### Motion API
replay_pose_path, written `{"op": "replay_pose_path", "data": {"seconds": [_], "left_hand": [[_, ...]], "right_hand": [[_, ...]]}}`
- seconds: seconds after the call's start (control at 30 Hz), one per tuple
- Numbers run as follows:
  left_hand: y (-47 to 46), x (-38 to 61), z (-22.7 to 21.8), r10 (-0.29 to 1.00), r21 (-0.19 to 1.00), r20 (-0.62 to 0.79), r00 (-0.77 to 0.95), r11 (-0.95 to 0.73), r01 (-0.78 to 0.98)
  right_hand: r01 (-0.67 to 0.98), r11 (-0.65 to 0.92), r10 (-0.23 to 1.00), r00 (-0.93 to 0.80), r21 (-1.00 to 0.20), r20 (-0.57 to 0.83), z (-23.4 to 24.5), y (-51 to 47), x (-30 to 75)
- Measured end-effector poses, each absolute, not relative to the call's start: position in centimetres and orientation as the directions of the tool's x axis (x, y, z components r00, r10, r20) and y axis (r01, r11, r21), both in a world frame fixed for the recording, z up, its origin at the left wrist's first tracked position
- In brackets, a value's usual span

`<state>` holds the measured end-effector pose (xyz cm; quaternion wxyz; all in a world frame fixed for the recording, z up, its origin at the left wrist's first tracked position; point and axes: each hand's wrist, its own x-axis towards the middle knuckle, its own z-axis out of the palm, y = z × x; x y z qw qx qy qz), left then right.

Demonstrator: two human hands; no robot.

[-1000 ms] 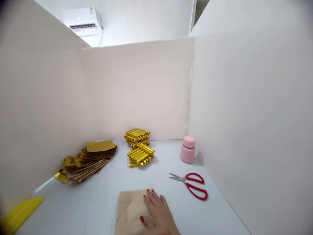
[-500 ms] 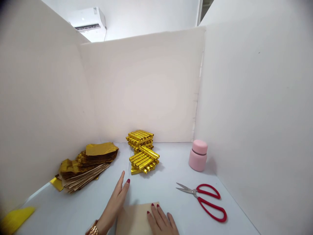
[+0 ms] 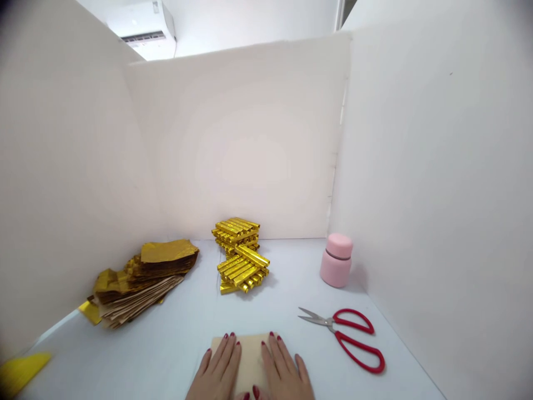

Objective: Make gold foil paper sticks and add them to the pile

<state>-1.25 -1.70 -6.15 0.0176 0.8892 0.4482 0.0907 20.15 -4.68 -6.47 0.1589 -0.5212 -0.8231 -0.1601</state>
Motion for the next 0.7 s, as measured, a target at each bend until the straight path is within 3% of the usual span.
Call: {"op": "replay_pose_path", "data": {"seconds": [0.1, 0.17, 0.23, 0.33, 0.5, 0.57, 0.7], "left_hand": [[-1.8, -1.2, -4.1, 0.790, 0.087, 0.109, 0.603, -0.612, 0.786], [-2.4, -1.0, -2.3, 0.806, 0.079, 0.078, 0.587, -0.591, 0.802], [-3.1, -1.0, -0.7, 0.835, 0.092, 0.043, 0.548, -0.550, 0.830], [-3.9, -1.5, 0.8, 0.873, 0.124, 0.038, 0.487, -0.488, 0.864], [-4.1, -2.0, 1.2, 0.894, 0.145, 0.014, 0.447, -0.445, 0.884], [-4.1, -1.9, 1.0, 0.901, 0.135, 0.010, 0.434, -0.432, 0.892], [-4.1, -1.9, 0.5, 0.896, 0.115, 0.028, 0.443, -0.444, 0.889]], "right_hand": [[0.898, 0.434, 0.803, -0.423, 0.074, 0.419, -4.9, -5.0, 18.5], [0.839, 0.543, 0.788, -0.520, 0.026, 0.330, -3.5, -5.3, 17.4], [0.828, 0.556, 0.822, -0.536, -0.074, 0.192, -2.0, -5.9, 17.2], [0.906, 0.376, 0.926, -0.374, -0.194, 0.048, -0.1, -6.8, 18.8], [0.970, 0.117, 0.992, -0.124, -0.214, -0.022, 1.5, -7.4, 20.6], [0.958, 0.175, 0.984, -0.175, -0.227, 0.020, 1.8, -7.3, 19.4], [0.846, 0.437, 0.891, -0.454, -0.306, 0.014, 1.8, -7.0, 17.1]]}}
